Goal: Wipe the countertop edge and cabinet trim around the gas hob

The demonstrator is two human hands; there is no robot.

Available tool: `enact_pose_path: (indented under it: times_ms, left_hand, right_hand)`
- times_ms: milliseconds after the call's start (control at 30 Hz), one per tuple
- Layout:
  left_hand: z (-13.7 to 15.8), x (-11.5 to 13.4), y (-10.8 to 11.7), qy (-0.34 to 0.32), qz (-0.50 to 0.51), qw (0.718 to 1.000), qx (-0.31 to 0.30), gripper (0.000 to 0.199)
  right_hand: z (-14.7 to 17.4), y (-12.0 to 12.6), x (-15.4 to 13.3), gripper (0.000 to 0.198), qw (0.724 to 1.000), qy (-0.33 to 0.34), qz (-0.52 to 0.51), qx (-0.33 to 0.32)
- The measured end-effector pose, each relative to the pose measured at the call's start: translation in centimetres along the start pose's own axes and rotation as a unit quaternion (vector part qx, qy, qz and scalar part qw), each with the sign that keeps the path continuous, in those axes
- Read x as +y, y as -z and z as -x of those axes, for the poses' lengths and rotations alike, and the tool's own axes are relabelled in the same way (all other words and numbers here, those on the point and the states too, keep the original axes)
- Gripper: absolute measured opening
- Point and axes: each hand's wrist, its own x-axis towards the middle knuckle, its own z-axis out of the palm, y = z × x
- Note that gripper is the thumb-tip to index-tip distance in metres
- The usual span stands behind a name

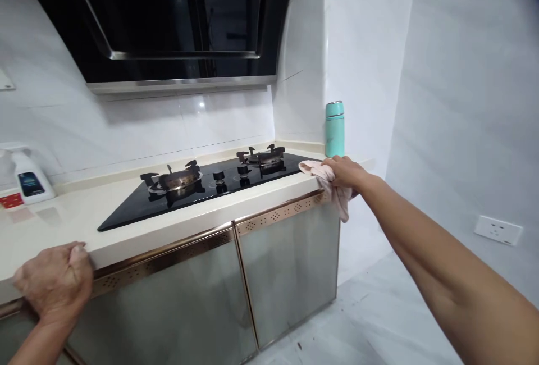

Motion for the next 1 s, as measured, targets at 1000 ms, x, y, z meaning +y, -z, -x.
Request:
enact_pose_path:
  times_ms: [1000]
  left_hand:
    - [1.5, 5.1, 4.2, -0.103, 0.208, 0.972, 0.019, 0.046]
  right_hand:
    - [6.0, -0.1, -43.4, 0.104, 0.867, 0.458, -0.189, -0.057]
